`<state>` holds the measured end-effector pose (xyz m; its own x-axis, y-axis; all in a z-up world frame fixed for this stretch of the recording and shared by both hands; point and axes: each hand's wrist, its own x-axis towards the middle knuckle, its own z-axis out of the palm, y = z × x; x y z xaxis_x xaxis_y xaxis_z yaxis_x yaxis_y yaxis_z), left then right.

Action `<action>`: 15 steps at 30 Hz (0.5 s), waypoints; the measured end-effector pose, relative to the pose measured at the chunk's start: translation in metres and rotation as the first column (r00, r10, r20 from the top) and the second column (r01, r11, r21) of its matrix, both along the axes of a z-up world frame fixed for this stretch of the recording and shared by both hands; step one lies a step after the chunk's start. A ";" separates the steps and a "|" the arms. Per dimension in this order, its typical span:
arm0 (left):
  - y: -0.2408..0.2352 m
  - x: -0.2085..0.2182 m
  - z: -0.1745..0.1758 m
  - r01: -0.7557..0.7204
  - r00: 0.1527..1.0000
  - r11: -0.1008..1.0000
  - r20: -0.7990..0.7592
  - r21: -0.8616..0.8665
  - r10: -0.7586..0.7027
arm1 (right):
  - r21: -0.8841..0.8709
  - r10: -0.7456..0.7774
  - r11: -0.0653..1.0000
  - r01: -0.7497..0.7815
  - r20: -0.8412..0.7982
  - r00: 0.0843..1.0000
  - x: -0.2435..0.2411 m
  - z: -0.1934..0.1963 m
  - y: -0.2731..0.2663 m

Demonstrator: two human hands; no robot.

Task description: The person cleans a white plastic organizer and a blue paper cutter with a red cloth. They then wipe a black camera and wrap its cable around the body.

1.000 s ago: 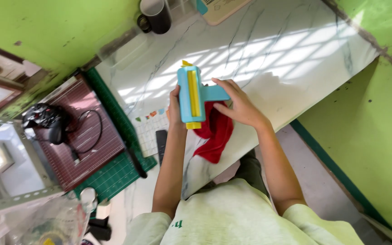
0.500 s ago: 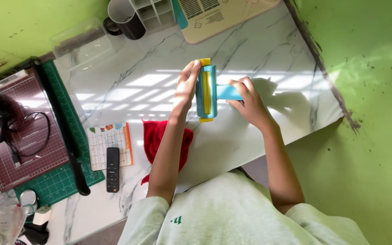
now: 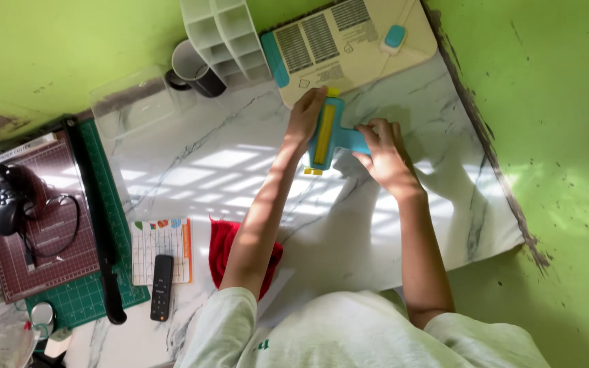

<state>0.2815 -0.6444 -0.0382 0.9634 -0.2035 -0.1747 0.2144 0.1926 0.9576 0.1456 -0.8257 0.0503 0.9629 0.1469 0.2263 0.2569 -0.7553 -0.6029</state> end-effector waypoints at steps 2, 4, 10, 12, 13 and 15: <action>-0.013 0.016 0.017 0.003 0.996 0.990 0.085 0.143 -0.015 | -0.110 -0.013 0.994 0.017 0.037 0.999 0.016 0.001 -0.003; -0.019 0.025 0.026 -0.010 0.987 0.960 0.159 0.281 -0.037 | -0.222 -0.019 0.975 0.034 0.066 0.998 0.031 -0.004 -0.003; -0.009 0.034 0.040 -0.356 0.764 0.741 0.634 0.569 -0.120 | -0.026 -0.131 0.990 0.138 0.173 0.976 0.096 -0.054 -0.002; -0.004 0.026 0.042 -0.403 0.753 0.677 0.643 0.616 -0.136 | 0.001 -0.221 0.974 0.228 0.252 0.942 0.123 -0.075 0.003; -0.001 0.027 0.032 -0.409 0.753 0.673 0.645 0.616 -0.133 | 0.003 -0.216 0.975 0.222 0.254 0.943 0.136 -0.080 0.005; 0.003 0.029 0.014 -0.411 0.748 0.659 0.646 0.630 -0.151 | -0.073 -0.314 0.938 0.338 0.234 0.920 0.163 -0.088 0.010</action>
<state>0.3110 -0.6415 -0.0246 0.8954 -0.1509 0.4189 -0.4176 -0.6110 0.6726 0.3082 -0.8157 -0.0380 0.8914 -0.1311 0.4339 0.0993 -0.8775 -0.4691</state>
